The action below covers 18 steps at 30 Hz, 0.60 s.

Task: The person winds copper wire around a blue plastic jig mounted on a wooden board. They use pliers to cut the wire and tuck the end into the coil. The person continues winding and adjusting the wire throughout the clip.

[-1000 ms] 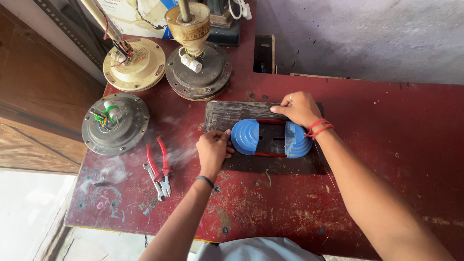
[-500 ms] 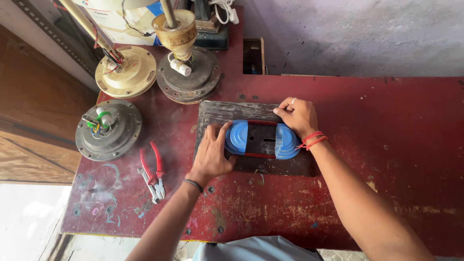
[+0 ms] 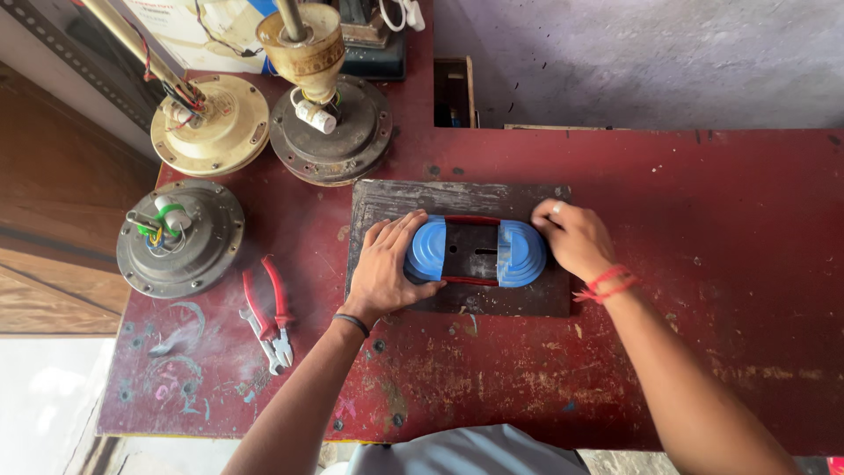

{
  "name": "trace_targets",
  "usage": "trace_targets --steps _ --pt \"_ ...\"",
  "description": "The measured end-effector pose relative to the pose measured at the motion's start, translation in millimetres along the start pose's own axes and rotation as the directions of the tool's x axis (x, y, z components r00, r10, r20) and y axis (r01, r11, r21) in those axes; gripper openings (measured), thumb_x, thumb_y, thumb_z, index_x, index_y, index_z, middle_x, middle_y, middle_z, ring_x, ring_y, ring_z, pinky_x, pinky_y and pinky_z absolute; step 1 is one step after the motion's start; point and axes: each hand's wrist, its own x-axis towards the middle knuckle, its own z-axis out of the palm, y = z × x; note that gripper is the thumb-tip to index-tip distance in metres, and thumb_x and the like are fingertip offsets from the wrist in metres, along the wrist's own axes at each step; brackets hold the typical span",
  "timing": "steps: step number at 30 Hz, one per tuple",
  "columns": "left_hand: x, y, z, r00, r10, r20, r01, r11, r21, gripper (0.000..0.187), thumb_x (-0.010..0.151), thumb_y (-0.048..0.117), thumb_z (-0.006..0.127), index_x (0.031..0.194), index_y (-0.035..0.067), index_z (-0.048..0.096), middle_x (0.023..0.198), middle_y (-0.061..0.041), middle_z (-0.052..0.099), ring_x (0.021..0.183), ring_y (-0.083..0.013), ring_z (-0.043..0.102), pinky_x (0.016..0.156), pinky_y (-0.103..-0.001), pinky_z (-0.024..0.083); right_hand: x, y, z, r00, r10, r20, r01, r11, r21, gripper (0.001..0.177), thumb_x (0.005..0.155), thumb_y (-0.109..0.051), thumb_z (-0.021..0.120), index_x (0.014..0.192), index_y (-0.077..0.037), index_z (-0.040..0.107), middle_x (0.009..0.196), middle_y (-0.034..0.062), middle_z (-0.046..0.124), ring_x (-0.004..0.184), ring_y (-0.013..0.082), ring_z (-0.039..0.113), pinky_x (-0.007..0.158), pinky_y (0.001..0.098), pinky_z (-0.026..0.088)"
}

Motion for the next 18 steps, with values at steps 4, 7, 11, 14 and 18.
trace_targets --steps 4,7,11,14,18 --pt "-1 1 2 1.0 -0.009 -0.008 0.009 1.0 0.004 0.106 0.061 0.045 0.09 0.148 0.005 0.044 0.152 -0.014 0.051 0.139 -0.0307 0.049 0.12 -0.051 0.028 -39 2 -10 0.993 0.064 -0.103 -0.062 0.998 0.026 0.012 0.096 -0.017 0.066 0.101 -0.011 0.075 0.088 0.0104 0.076 0.077 0.0255 0.074 0.068 0.0393 0.054" --pt "-7 2 3 0.995 0.051 -0.088 -0.05 0.999 0.019 0.101 0.065 0.042 0.09 0.145 0.001 0.043 0.149 -0.018 0.051 0.134 -0.0339 0.05 0.116 -0.051 0.032 -74 -17 9 0.943 0.321 -0.085 -0.325 0.945 -0.04 0.014 0.1 -0.021 0.063 0.107 -0.012 0.073 0.077 0.0157 0.073 0.068 0.029 0.073 0.062 0.0431 0.053" --pt "-19 5 10 0.954 0.137 -0.265 -0.128 0.99 0.054 0.079 0.068 0.037 0.09 0.126 0.001 0.049 0.125 -0.02 0.055 0.114 -0.0367 0.054 0.098 -0.049 0.043 -99 -44 42 0.908 0.326 -0.263 -0.363 0.925 -0.11 0.016 0.104 -0.021 0.061 0.112 -0.01 0.07 0.071 0.0183 0.071 0.066 0.0352 0.071 0.062 0.0471 0.051" --pt "-25 0 13 0.96 0.166 -0.225 -0.169 0.986 0.006 0.05 0.074 0.032 0.088 0.099 0.003 0.055 0.098 -0.015 0.059 0.091 -0.0347 0.059 0.082 -0.045 0.05 -112 -60 55 0.919 0.209 -0.333 -0.233 0.972 -0.033 0.03 0.1 -0.017 0.06 0.127 -0.005 0.065 0.077 0.0197 0.071 0.068 0.0394 0.07 0.061 0.05 0.053" --pt "-28 -5 16 0.956 0.265 -0.127 -0.267 0.964 -0.003 0.041 0.085 0.022 0.081 0.057 0.009 0.053 0.058 -0.008 0.056 0.053 -0.0293 0.058 0.055 -0.042 0.047 -125 -82 61 0.944 0.276 -0.182 -0.29 0.955 -0.056 0.056 0.094 -0.018 0.06 0.145 0.002 0.051 0.072 0.0232 0.07 0.064 0.0419 0.069 0.058 0.0514 0.054"
